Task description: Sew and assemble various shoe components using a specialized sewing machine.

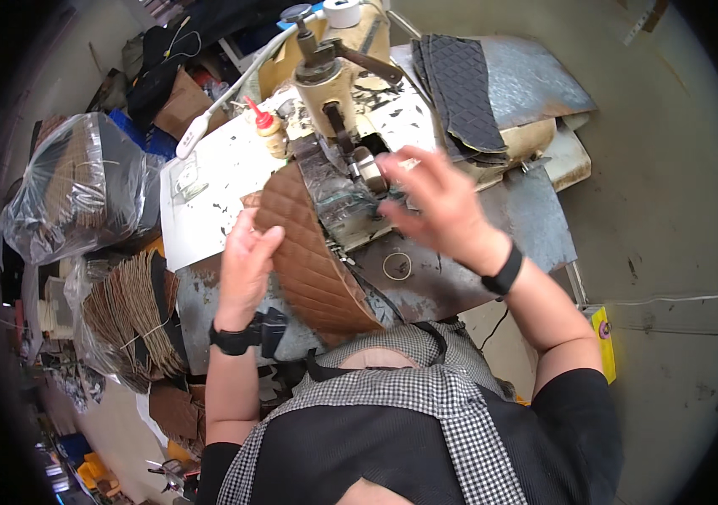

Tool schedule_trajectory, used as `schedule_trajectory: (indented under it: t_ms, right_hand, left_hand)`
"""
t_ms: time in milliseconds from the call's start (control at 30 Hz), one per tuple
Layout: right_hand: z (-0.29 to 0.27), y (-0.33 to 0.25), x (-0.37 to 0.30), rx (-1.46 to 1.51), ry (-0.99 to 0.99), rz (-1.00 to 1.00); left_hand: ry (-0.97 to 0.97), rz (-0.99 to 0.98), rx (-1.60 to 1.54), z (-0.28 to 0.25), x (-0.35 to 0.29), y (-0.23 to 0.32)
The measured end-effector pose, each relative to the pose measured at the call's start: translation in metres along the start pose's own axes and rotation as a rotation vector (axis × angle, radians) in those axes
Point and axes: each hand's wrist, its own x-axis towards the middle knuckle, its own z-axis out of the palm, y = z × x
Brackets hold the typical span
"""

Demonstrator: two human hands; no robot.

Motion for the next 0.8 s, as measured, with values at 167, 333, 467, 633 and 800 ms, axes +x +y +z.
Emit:
schedule_trajectory:
  t_ms: [167, 333, 467, 633, 800]
  right_hand:
    - [0.054, -0.021, -0.021, 0.149, -0.171, -0.278]
    - [0.069, -0.02, -0.034, 0.156, -0.13, -0.182]
    - [0.068, -0.023, -0.032, 0.148, -0.087, -0.101]
    - [0.06, -0.023, -0.035, 0.134, -0.073, -0.057]
    - [0.057, -0.022, -0.038, 0.1, -0.081, -0.033]
  left_hand:
    - [-0.065, -0.042, -0.038, 0.02, -0.005, -0.025]
    - [-0.03, -0.052, -0.035, 0.023, -0.021, -0.024]
    - [-0.061, -0.067, -0.053, 0.028, -0.02, -0.019]
    - [-0.068, -0.103, -0.049, 0.036, -0.015, -0.022]
    - [-0.084, -0.121, -0.036, 0.037, -0.009, -0.023]
